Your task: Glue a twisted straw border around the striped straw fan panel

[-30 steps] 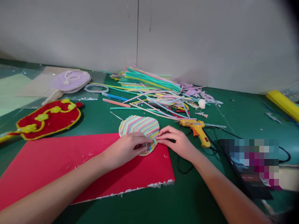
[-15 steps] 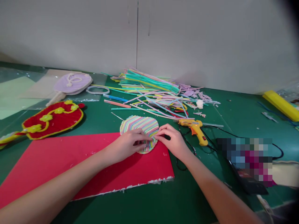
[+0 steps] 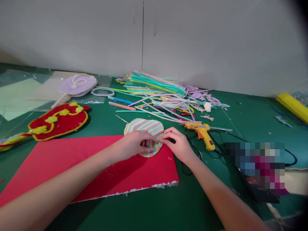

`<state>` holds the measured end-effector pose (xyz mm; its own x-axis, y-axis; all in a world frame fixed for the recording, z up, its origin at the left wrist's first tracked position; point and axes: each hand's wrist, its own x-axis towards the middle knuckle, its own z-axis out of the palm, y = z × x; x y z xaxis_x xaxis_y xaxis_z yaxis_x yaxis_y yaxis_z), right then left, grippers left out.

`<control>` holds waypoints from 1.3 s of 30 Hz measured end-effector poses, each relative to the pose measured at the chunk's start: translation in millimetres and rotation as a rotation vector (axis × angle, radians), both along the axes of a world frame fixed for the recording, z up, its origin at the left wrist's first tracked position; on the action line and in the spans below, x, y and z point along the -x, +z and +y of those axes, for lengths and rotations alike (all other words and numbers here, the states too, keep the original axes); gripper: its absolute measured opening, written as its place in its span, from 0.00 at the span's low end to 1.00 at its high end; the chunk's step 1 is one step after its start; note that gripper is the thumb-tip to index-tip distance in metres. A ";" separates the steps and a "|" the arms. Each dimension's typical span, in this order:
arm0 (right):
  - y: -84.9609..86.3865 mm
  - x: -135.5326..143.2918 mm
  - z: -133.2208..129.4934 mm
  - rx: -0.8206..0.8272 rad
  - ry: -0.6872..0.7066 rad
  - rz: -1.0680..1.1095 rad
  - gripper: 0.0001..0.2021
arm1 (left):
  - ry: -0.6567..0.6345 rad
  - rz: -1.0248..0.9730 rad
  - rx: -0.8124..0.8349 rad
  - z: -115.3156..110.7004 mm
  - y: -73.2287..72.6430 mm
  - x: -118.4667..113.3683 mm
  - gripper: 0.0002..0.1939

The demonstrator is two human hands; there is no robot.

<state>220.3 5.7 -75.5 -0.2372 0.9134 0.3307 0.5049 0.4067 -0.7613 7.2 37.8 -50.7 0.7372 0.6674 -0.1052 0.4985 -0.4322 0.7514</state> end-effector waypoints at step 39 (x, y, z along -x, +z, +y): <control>-8.7 -0.3 3.7 -0.003 0.028 0.065 0.03 | -0.023 0.284 0.094 15.2 15.7 -13.7 0.12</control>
